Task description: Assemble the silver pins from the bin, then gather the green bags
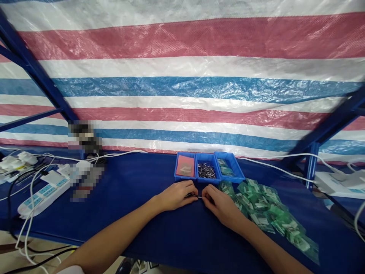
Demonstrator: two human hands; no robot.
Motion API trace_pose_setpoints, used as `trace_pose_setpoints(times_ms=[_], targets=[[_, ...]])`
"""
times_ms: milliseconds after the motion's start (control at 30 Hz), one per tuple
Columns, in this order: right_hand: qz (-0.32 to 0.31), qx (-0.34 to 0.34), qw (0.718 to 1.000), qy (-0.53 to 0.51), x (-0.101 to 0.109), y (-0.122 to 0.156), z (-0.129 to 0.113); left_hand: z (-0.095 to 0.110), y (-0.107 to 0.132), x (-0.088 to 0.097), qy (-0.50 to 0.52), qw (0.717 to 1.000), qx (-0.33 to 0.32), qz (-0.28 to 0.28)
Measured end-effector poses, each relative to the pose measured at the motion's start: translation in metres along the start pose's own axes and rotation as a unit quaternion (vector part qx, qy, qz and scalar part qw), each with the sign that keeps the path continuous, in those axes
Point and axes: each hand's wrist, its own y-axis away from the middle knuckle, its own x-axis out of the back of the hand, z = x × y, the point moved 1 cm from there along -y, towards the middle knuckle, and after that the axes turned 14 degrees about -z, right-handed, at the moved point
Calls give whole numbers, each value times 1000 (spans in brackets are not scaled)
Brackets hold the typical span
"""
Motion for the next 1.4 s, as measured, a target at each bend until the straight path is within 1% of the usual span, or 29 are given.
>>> trace_pose_setpoints(times_ms=[167,433,800,1000,1233,1400], targets=[[23,-27,998,-59,3,2,-2,-2,0,-1,-9,1000,5,0],[37,-62,990,-120,5,1,1,0,0,-1,-16,1000,12,-4],[38,-56,983,-171,7,3,-4,3,-1,3,-16,999,22,-16],[48,-57,984,-161,7,1,-3,3,-1,3,-30,999,24,-16],[39,-56,990,-124,8,1,-7,2,-1,1,-24,999,23,-15],[40,-52,992,-111,6,0,-6,2,-1,2,-22,999,19,-20]])
